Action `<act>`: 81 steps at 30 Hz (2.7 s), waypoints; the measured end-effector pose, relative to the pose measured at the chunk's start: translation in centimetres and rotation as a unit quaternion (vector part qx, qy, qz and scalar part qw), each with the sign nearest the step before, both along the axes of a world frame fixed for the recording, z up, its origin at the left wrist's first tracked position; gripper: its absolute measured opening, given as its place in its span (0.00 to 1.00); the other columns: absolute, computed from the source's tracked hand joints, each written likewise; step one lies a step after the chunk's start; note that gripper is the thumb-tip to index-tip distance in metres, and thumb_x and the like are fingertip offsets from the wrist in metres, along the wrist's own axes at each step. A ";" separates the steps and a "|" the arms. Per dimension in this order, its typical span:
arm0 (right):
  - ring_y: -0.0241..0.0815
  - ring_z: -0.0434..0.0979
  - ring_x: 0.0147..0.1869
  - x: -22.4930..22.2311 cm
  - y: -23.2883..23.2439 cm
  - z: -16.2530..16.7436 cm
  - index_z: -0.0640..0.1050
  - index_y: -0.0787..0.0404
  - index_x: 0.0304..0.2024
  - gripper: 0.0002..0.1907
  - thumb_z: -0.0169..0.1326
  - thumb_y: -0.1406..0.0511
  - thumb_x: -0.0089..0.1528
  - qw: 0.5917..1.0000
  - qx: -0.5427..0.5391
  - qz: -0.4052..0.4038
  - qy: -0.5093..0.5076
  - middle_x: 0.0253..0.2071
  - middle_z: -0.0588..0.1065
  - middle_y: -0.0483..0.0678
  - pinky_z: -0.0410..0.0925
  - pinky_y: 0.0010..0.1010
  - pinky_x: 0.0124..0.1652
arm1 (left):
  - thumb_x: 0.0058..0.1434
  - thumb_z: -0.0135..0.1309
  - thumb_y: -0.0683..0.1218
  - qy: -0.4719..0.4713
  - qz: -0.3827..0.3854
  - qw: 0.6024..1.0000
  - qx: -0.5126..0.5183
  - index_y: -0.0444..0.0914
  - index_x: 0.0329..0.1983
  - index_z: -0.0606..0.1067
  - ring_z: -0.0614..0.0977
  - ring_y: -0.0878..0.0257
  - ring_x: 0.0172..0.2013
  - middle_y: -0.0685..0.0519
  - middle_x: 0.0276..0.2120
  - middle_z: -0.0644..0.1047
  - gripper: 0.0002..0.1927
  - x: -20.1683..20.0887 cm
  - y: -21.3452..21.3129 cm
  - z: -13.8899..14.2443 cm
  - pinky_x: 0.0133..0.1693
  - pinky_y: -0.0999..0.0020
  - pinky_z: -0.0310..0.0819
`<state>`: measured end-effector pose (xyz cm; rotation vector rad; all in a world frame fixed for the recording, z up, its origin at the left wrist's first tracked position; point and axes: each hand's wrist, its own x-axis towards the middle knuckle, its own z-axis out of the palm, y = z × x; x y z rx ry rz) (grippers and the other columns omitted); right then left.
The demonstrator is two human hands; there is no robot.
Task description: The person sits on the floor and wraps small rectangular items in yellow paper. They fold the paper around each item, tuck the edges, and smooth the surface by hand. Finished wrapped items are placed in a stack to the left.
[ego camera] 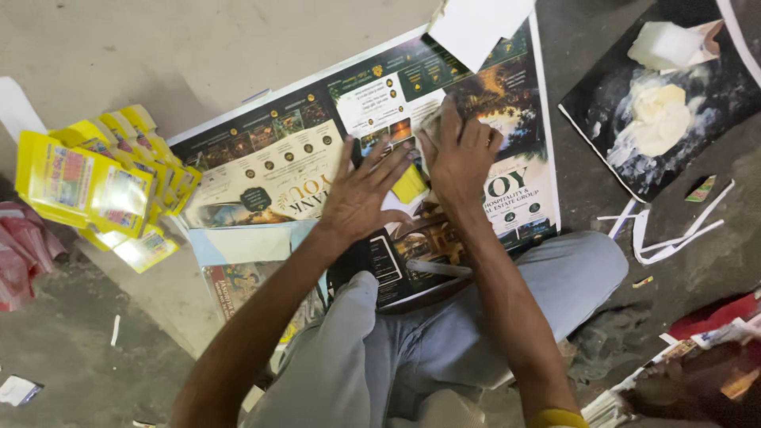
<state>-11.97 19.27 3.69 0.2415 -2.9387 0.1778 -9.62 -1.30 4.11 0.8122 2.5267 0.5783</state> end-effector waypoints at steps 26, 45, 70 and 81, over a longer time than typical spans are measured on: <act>0.66 0.73 0.45 5.9 -3.6 3.8 0.71 0.65 0.52 0.29 0.66 0.53 0.60 0.963 -0.146 -0.016 -0.227 0.40 0.75 0.62 0.64 0.53 0.46 | 0.40 0.59 0.79 0.030 -0.056 0.996 -0.058 0.52 0.77 0.59 0.41 0.42 0.76 0.48 0.78 0.49 0.62 -2.3 -1.9 2.1 0.61 0.14 0.25; 0.44 0.73 0.38 1.0 1.3 4.9 0.69 0.62 0.54 0.27 0.59 0.51 0.62 0.932 -0.337 0.132 -0.001 0.38 0.71 0.52 0.71 0.36 0.35 | 0.61 0.51 0.54 0.128 -0.079 0.987 0.051 0.32 0.64 0.70 0.67 0.54 0.68 0.43 0.65 0.71 0.31 6.3 3.5 -1.4 0.72 0.59 0.48; 0.59 0.79 0.36 3.5 -2.8 0.2 0.79 0.66 0.37 0.14 0.66 0.63 0.55 0.903 -0.270 0.004 -0.334 0.34 0.77 0.58 0.71 0.45 0.37 | 0.57 0.52 0.33 -0.049 0.158 0.917 0.363 0.35 0.37 0.77 0.80 0.51 0.63 0.46 0.53 0.82 0.07 7.6 -4.1 -2.4 0.65 0.58 0.74; 0.63 0.71 0.49 2.8 -2.7 1.6 0.72 0.75 0.57 0.41 0.71 0.56 0.49 0.962 -0.214 0.028 -0.165 0.45 0.71 0.64 0.66 0.49 0.46 | 0.53 0.62 0.63 -0.002 -0.021 0.995 0.094 0.35 0.76 0.57 0.51 0.48 0.76 0.47 0.77 0.53 0.53 -0.3 -2.7 0.4 0.73 0.44 0.39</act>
